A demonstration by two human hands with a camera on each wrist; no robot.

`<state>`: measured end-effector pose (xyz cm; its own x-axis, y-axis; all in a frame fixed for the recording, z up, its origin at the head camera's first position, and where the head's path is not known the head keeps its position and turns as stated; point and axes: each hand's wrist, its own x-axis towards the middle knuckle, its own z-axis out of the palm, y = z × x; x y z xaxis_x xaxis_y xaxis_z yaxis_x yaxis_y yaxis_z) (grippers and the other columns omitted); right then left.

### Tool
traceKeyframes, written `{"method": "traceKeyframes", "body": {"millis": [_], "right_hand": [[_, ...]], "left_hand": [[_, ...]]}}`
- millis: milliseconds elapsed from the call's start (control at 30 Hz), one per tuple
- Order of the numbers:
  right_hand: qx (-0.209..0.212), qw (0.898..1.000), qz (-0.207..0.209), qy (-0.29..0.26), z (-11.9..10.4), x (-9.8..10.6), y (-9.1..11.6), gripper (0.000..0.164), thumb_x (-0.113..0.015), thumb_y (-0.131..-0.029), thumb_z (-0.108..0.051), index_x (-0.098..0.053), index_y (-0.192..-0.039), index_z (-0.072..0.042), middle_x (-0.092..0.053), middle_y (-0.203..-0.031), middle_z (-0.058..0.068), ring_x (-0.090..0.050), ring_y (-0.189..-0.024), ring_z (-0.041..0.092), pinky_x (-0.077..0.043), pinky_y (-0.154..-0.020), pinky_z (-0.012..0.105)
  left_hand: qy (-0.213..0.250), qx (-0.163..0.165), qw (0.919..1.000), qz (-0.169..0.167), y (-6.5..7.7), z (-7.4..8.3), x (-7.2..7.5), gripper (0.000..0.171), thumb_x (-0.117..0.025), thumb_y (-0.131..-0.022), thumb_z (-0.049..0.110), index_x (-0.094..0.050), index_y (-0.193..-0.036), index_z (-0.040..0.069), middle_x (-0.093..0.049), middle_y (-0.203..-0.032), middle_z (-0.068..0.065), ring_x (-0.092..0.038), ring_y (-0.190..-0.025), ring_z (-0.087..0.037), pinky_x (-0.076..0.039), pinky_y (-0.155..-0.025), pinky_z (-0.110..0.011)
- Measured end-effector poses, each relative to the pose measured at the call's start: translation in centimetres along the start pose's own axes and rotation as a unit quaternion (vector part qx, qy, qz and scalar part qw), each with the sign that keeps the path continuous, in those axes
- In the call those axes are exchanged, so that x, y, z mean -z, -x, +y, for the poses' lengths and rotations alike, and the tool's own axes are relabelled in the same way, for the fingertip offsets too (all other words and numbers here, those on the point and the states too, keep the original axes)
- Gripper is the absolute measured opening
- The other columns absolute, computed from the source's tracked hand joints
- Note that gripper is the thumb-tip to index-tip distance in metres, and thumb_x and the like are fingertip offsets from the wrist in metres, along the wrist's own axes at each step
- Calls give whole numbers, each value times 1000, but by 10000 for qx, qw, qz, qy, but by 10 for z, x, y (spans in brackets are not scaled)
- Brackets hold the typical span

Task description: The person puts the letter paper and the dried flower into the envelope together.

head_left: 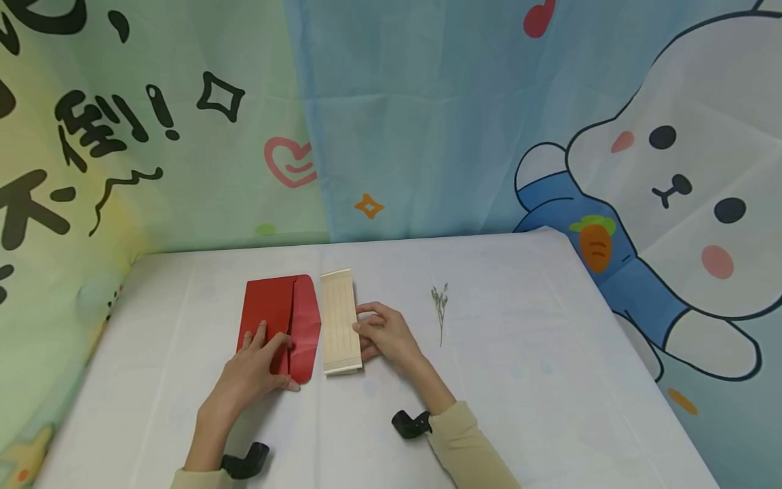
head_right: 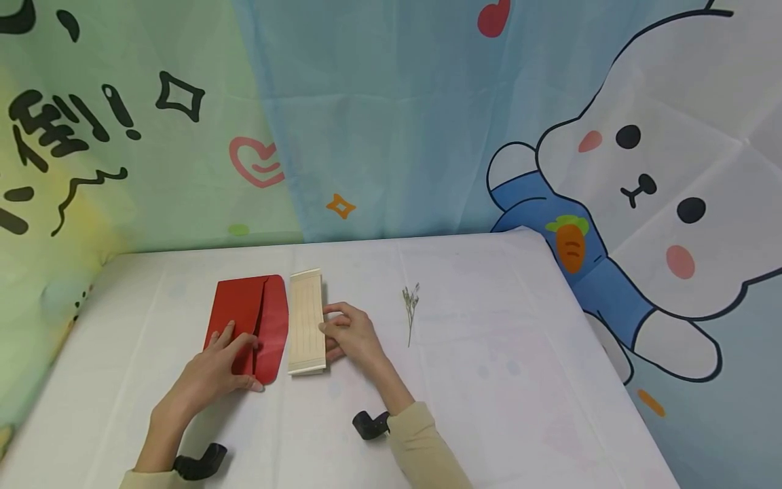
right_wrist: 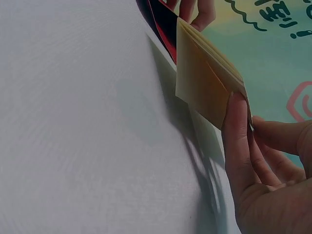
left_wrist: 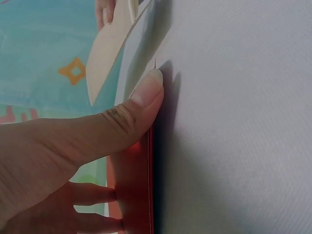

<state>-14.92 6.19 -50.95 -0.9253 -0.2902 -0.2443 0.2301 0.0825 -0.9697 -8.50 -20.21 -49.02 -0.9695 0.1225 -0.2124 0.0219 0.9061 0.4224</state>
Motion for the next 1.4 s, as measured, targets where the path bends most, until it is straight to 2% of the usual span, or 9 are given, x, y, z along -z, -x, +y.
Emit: {"method": "traceKeyframes", "body": {"millis": [733,1033,1400], "right_hand": [[-39,10000,-46,-38,-1,-22,-8,37,-68,-97,-5,-60,-132,0,-75,-100,21,-71,-64,16,-63,-58,38],[-95,9999,-88,-42,-1,-29,-11,36,-68,-96,-5,-61,-131,-1,-75,-94,15,-71,-63,16,-63,-58,37],[-69,9999,-87,45,-3,-36,-13,34,-68,-96,-3,-62,-129,-1,-75,-93,15,-71,-62,16,-63,-58,39]], "left_hand": [[16,61,10000,19,0,1,1,74,-94,-68,40,-59,-131,22,-30,-160,-38,-27,-141,-69,-41,-97,-80],[38,47,10000,52,1,0,0,73,-94,-69,38,-59,-131,21,-30,-160,-38,-26,-141,-69,-40,-98,-80],[44,72,10000,28,0,1,1,73,-94,-70,38,-59,-132,22,-30,-160,-37,-27,-141,-69,-40,-98,-80]]}}
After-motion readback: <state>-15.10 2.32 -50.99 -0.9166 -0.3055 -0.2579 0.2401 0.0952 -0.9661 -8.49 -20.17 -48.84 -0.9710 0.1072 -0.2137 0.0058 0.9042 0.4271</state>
